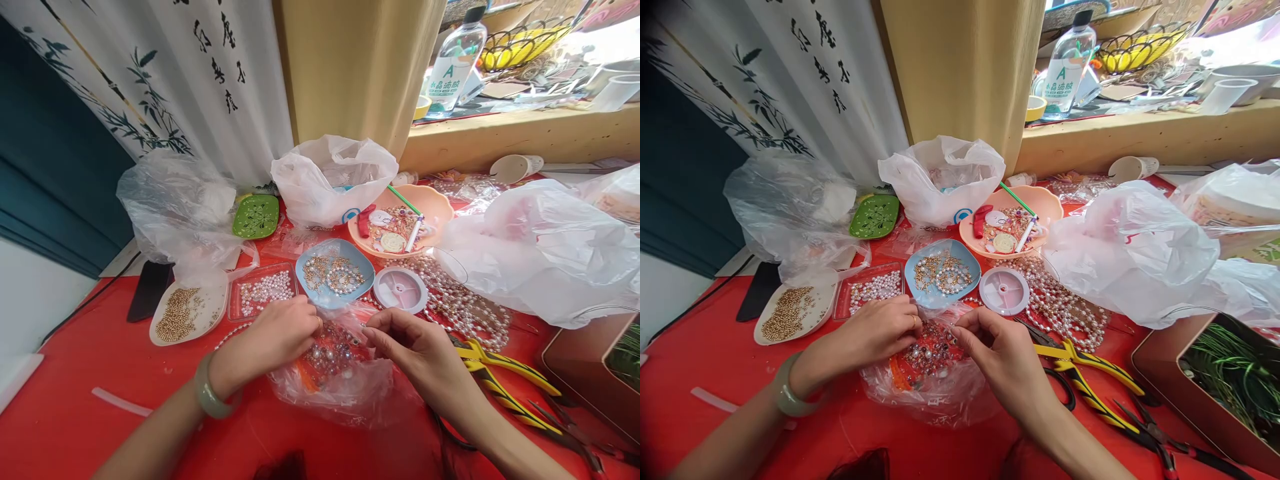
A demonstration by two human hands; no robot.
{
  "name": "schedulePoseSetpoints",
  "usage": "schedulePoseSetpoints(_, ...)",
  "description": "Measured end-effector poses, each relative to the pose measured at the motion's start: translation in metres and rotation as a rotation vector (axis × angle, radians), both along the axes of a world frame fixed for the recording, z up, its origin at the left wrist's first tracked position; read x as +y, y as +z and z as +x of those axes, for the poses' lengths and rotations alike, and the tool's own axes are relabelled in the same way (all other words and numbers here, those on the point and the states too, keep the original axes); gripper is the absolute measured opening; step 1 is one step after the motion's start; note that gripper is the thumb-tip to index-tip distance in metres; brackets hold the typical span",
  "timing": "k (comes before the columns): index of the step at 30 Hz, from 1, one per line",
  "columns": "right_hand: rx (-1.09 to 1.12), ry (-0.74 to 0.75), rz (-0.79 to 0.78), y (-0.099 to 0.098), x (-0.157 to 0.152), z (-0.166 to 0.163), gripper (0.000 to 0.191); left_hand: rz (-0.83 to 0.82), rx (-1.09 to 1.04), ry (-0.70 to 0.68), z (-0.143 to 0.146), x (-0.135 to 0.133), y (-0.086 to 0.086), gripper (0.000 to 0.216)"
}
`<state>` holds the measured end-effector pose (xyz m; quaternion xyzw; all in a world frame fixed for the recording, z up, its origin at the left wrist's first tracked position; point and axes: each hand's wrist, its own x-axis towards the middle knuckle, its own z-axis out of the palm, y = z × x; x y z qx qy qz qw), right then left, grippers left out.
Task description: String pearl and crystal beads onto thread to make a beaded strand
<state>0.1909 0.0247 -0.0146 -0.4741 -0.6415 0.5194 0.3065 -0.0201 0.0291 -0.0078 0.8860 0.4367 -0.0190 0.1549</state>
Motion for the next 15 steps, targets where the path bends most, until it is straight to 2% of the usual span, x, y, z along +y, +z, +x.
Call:
schedulePoseSetpoints(4,0.01,-0.011,-0.031,-0.004,0.0,0.001,0.02,0.042,0.105,-0.014,0.002,-0.001,0.0,0.014)
schedulePoseSetpoints(8,0.042,-0.031,-0.077,-0.004,-0.001,0.0,0.019,0.042,0.092,-0.01,0.002,-0.002,0.003,0.012)
schedulePoseSetpoints(11,0.088,-0.045,-0.1,-0.001,-0.002,-0.002,0.016,-0.017,-0.03,0.043,0.004,-0.002,0.007,0.011)
schedulePoseSetpoints(15,0.135,-0.049,-0.091,0.003,-0.002,-0.002,0.015,-0.156,-0.323,0.187,0.007,-0.002,0.01,0.008)
